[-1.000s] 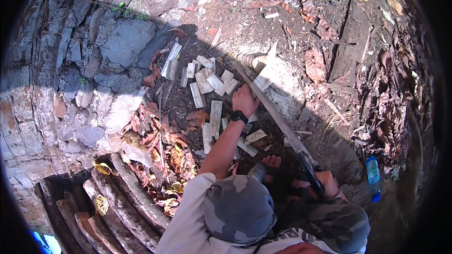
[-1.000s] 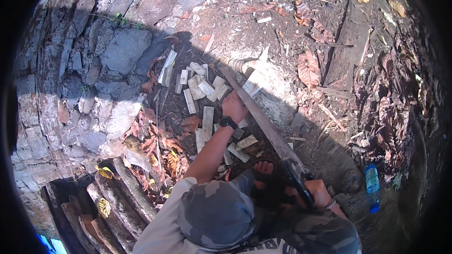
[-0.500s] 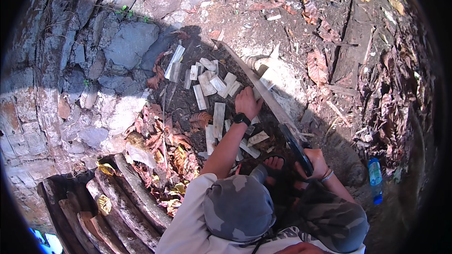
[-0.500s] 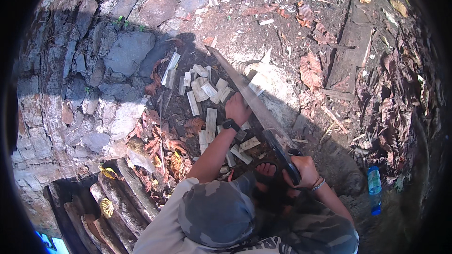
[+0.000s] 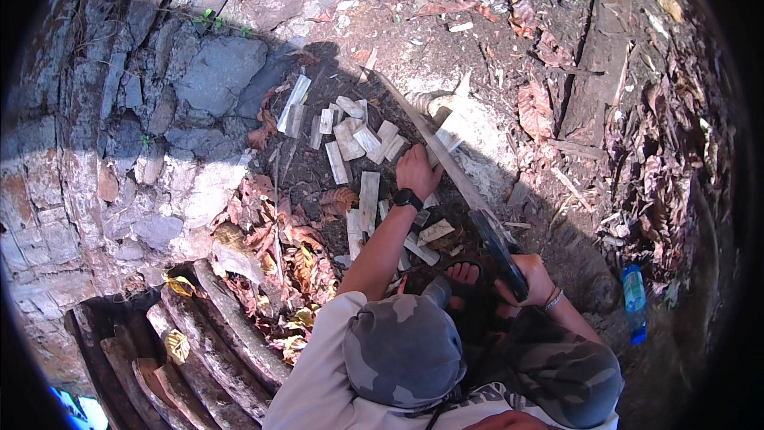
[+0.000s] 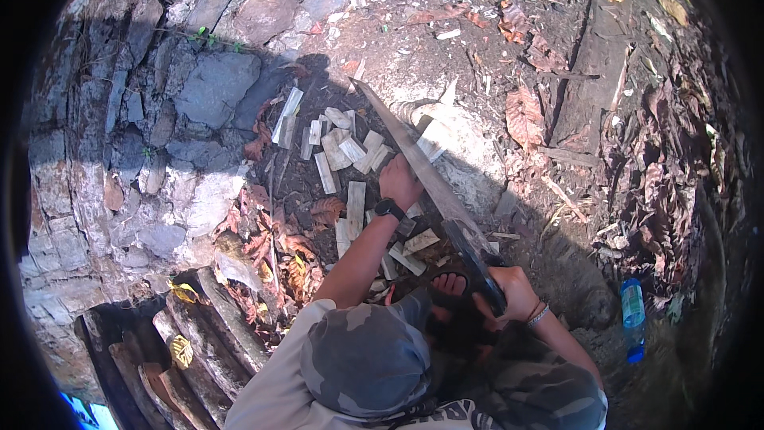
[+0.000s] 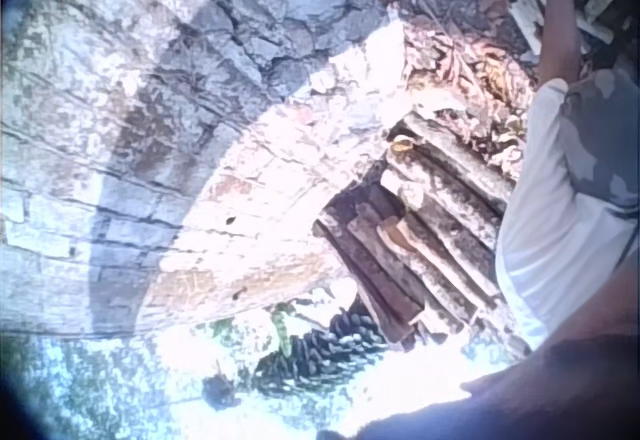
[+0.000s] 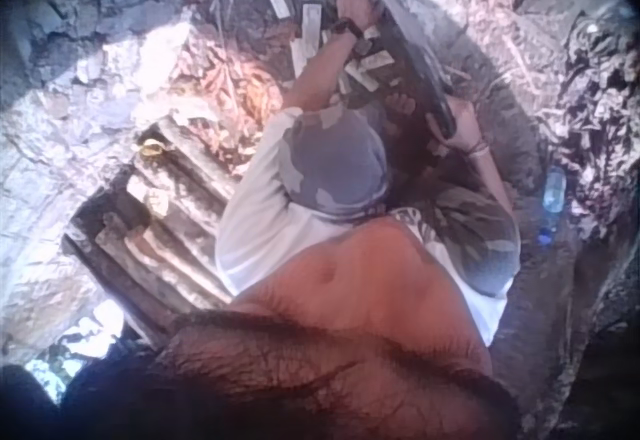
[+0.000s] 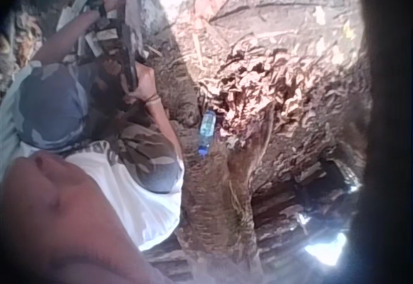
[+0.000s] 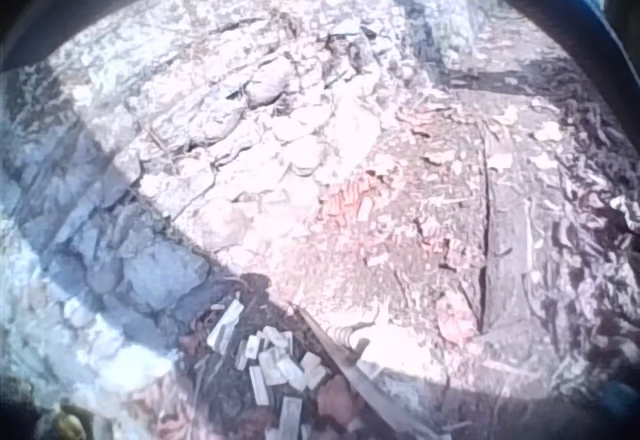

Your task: The person sits on the ground and uses a hand saw to cut small pieces of light-colored wood into smaller segments. The person holds the wood with one hand and saws with the other, accumulating a pile of cut pieces on the ground.

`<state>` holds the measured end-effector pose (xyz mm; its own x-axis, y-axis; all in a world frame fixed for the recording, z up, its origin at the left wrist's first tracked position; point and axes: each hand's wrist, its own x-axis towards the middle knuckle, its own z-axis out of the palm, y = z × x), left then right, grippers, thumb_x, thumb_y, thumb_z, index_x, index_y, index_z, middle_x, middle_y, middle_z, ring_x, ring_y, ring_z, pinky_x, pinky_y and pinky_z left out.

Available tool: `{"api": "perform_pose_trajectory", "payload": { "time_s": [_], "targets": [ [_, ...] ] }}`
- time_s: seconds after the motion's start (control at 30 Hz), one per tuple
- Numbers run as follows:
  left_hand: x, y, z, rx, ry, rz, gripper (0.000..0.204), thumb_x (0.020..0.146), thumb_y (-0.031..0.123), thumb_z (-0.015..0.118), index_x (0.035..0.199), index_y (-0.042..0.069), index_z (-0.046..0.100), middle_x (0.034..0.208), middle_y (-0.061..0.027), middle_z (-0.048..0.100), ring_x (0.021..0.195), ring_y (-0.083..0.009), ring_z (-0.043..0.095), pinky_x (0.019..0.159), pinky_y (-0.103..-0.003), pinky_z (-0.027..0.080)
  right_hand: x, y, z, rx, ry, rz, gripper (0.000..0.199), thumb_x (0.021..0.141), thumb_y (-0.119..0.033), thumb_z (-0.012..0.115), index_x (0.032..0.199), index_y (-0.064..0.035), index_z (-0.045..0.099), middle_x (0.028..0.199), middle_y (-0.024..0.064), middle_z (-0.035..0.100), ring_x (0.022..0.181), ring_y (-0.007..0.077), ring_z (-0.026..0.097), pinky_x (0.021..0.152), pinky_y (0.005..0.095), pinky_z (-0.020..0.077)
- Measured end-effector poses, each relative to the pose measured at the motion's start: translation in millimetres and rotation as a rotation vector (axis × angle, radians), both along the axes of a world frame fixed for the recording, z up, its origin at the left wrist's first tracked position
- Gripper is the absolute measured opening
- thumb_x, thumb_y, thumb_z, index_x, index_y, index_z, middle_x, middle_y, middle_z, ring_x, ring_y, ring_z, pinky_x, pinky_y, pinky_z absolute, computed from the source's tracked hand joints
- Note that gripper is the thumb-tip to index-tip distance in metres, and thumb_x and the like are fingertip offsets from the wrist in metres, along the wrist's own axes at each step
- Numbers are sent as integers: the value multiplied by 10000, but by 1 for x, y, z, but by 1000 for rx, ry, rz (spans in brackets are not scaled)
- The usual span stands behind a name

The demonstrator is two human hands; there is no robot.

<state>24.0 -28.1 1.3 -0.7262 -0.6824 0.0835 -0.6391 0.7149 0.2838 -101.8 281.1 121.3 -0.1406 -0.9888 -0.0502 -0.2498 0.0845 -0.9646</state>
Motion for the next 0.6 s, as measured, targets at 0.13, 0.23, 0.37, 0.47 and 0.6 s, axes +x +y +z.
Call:
{"api": "perform_pose_trajectory", "payload": {
  "time_s": [0.13,0.23,0.37,0.47,0.6],
  "targets": [
    [-2,0,1,-15,-13,-4,441,729,287,795,954,38,509,868,-136,609,872,-338,617,746,-459,487,-1,-32,15,-52,-20,-66,194,705,-171,722,783,-50,592,609,120,554,550,340,585,541,375,483],
    [-3,0,1,24,-15,-7,437,734,292,794,948,38,511,866,-138,609,874,-338,618,745,-457,487,-2,-25,14,-15,0,-85,193,702,-170,720,797,-54,598,628,123,571,566,338,600,548,379,492],
    [-4,0,7,25,-8,8,440,738,304,797,942,38,510,854,-137,610,863,-341,619,740,-458,487,-6,16,12,108,-42,-10,192,717,-180,719,832,-64,618,667,130,607,622,348,636,584,387,524],
    [-1,1,6,-13,3,-1,446,740,311,799,939,39,507,848,-137,611,852,-343,620,734,-460,486,-5,11,16,31,-14,3,175,724,-173,718,820,-66,618,659,125,602,615,335,638,584,382,523],
    [-3,1,7,6,13,-5,445,741,305,799,940,40,503,848,-139,611,851,-342,619,729,-460,485,-16,-40,10,0,20,-21,181,724,-172,723,830,-64,624,651,122,592,607,331,633,581,378,515]
  ]
}}
